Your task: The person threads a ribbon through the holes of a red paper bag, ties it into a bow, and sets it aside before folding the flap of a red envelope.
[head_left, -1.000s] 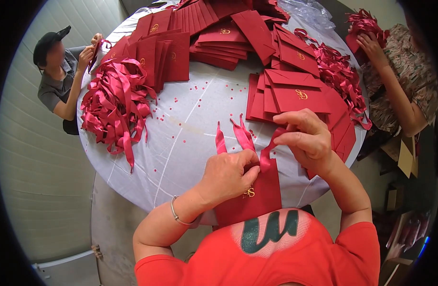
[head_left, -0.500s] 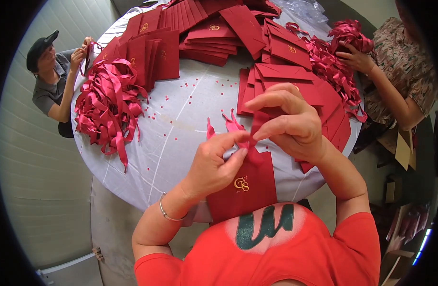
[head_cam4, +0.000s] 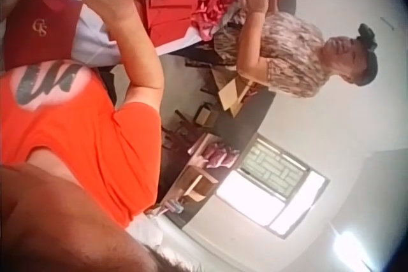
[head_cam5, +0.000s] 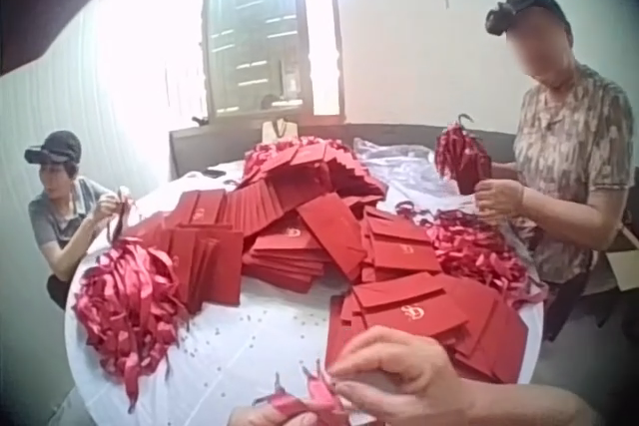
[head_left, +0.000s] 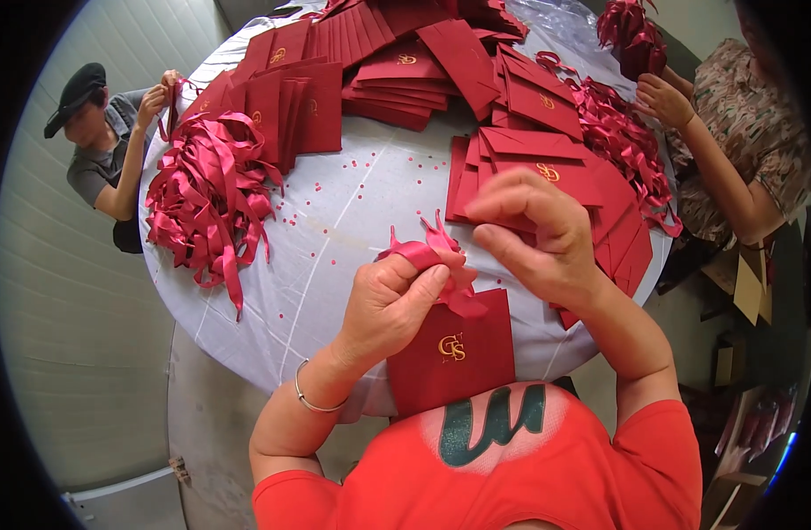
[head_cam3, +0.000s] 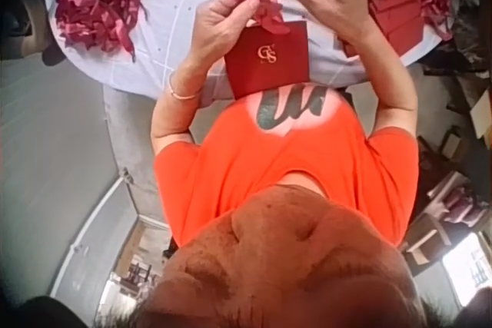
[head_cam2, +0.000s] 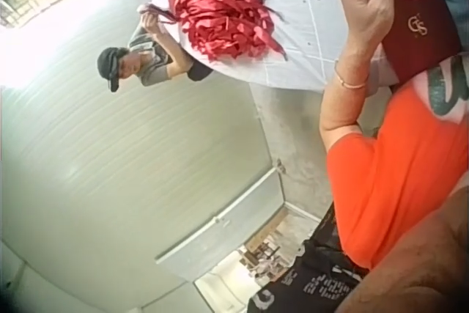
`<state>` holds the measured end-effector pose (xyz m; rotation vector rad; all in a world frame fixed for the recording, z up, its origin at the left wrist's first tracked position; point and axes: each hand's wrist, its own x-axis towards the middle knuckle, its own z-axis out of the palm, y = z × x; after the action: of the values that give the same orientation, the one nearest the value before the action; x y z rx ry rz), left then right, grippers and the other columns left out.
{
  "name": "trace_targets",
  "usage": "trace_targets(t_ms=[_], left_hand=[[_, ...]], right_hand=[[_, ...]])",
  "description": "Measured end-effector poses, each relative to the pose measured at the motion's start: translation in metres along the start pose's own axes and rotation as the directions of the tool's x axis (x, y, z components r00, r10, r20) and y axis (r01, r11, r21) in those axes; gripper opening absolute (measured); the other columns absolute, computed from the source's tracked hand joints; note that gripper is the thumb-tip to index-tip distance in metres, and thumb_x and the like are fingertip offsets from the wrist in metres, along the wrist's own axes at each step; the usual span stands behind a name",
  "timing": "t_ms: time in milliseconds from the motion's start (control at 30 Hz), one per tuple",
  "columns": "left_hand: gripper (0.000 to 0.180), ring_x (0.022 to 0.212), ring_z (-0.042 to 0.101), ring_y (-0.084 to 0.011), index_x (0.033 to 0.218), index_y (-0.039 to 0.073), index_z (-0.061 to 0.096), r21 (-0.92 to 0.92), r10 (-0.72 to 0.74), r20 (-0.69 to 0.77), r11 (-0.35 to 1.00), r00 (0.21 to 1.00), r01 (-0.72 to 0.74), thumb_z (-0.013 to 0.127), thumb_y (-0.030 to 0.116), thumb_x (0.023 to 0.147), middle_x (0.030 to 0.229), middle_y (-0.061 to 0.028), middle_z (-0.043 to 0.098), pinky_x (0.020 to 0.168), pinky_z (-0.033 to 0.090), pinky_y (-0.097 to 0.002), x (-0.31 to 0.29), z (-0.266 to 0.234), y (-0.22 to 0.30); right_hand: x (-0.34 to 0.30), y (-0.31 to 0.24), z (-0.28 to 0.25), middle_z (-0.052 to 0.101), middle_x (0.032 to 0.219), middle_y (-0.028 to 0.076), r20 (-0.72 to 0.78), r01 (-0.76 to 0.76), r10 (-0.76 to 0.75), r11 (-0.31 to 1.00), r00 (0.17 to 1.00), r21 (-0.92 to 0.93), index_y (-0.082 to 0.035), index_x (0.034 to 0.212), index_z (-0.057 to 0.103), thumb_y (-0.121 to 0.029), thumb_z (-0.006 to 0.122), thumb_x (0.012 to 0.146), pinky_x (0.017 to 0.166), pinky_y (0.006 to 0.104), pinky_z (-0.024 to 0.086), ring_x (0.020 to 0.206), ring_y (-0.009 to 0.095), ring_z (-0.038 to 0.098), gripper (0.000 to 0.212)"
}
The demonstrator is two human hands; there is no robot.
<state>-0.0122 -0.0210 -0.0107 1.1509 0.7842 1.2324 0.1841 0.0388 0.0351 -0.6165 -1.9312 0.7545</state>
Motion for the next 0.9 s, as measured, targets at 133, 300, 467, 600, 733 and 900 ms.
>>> trace_targets(t_ms=[133, 300, 467, 600, 733, 900], left_hand=[[0.013, 0.076, 0.073, -0.0139, 0.104, -0.002, 0.071, 0.291, 0.204, 0.049, 0.933, 0.978, -0.209, 0.063, 0.004, 0.096, 0.084, -0.0106, 0.075, 0.067, 0.057, -0.0303, 0.001, -0.001, -0.004], [0.011, 0.07, 0.074, -0.0185, 0.099, -0.003, 0.069, 0.653, 0.231, 0.265, 0.671, 0.936, -0.351, 0.059, -0.001, 0.096, 0.074, -0.0117, 0.073, 0.061, 0.057, -0.0308, 0.0, -0.011, -0.014], [0.005, 0.06, 0.066, -0.0312, 0.086, 0.003, 0.071, 0.638, 0.404, 0.222, 0.628, 0.887, -0.446, 0.069, 0.007, 0.088, 0.069, -0.0131, 0.067, 0.054, 0.052, -0.0406, 0.001, -0.002, -0.021], [0.007, 0.065, 0.068, -0.0303, 0.092, 0.004, 0.072, 0.64, 0.314, 0.264, 0.65, 0.912, -0.41, 0.072, 0.009, 0.087, 0.074, -0.0112, 0.07, 0.058, 0.054, -0.0395, -0.001, -0.003, -0.006], [0.017, 0.07, 0.07, -0.0284, 0.097, 0.004, 0.073, 0.603, 0.245, 0.277, 0.709, 0.929, -0.366, 0.077, 0.013, 0.084, 0.083, -0.0118, 0.073, 0.063, 0.055, -0.0378, -0.001, -0.006, 0.012], [0.015, 0.078, 0.072, -0.0165, 0.1, -0.002, 0.074, 0.667, 0.088, 0.124, 0.73, 0.988, -0.148, 0.071, 0.001, 0.087, 0.091, -0.0126, 0.076, 0.071, 0.055, -0.0285, 0.0, -0.032, 0.03]], right_hand=[[-0.007, -0.006, -0.001, 0.069, 0.09, 0.01, 0.202, -0.263, 0.254, 0.964, 0.946, 0.022, 0.002, 0.095, 0.074, -0.01, 0.071, 0.092, 0.07, 0.0296, 0.053, 0.08, 0.016, 0.066, 0.012], [-0.001, -0.002, 0.018, 0.07, 0.088, 0.008, 0.31, -0.379, 0.332, 0.92, 0.891, 0.103, 0.003, 0.094, 0.074, -0.022, 0.078, 0.09, 0.07, 0.0278, 0.051, 0.079, 0.012, 0.064, 0.026], [0.01, -0.009, 0.027, 0.072, 0.089, 0.003, 0.357, -0.592, 0.486, 0.744, 0.797, 0.309, 0.001, 0.095, 0.075, -0.016, 0.076, 0.092, 0.067, 0.0241, 0.05, 0.08, 0.006, 0.062, 0.017], [0.012, -0.016, 0.03, 0.071, 0.086, 0.003, 0.316, -0.637, 0.558, 0.61, 0.768, 0.47, 0.001, 0.1, 0.074, -0.012, 0.074, 0.093, 0.06, 0.0257, 0.049, 0.074, 0.006, 0.061, 0.015], [0.002, -0.023, 0.021, 0.07, 0.085, 0.004, 0.264, -0.594, 0.539, 0.648, 0.8, 0.477, 0.0, 0.104, 0.074, -0.006, 0.073, 0.091, 0.06, 0.0266, 0.05, 0.073, 0.009, 0.062, 0.014], [-0.019, -0.034, -0.008, 0.069, 0.085, 0.006, 0.259, -0.338, 0.32, 0.941, 0.911, 0.027, -0.001, 0.107, 0.074, -0.002, 0.073, 0.089, 0.062, 0.027, 0.05, 0.073, 0.011, 0.062, 0.018]])
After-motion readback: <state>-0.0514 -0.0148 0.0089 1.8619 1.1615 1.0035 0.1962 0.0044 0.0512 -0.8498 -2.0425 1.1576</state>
